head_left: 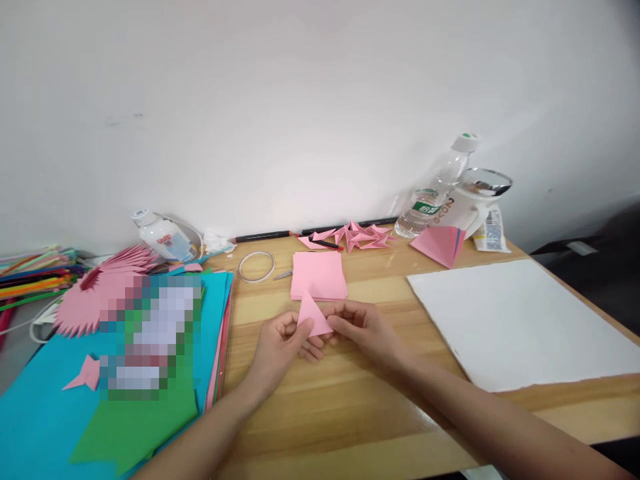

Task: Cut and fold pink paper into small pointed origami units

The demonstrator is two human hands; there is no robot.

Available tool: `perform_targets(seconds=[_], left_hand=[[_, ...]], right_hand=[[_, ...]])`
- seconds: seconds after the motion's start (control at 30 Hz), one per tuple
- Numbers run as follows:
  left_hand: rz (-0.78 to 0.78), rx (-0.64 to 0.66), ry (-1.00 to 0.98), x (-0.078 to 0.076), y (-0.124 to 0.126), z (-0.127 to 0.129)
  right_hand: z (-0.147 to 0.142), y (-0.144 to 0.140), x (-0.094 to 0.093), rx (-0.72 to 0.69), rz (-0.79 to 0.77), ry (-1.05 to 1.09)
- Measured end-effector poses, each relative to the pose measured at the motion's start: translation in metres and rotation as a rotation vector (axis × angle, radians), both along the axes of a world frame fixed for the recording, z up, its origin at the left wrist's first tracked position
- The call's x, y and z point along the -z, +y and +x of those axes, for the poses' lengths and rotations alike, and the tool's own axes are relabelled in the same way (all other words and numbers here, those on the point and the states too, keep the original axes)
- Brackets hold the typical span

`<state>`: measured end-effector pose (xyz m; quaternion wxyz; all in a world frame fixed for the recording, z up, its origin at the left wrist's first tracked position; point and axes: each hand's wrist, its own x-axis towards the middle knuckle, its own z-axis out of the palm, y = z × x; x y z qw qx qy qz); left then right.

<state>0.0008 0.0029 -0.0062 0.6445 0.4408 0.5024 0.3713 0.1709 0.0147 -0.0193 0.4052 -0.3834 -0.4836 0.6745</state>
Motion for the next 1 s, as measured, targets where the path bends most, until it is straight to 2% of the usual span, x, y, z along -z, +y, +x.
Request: perform_targets(seconds=[0.3,1.0], left_hand=[[0.027,-0.047,0.023,-0.0006,0.0006,-0.0006],[0.057,0.04,-0.006,0.0054,0.0016,-0.0017]], right_hand=[[0.0008,0.0023,-0.0017,0.008,-0.012,0.029],[0.002,0.0022,0.0023,-0.026,-0.044,0.08]])
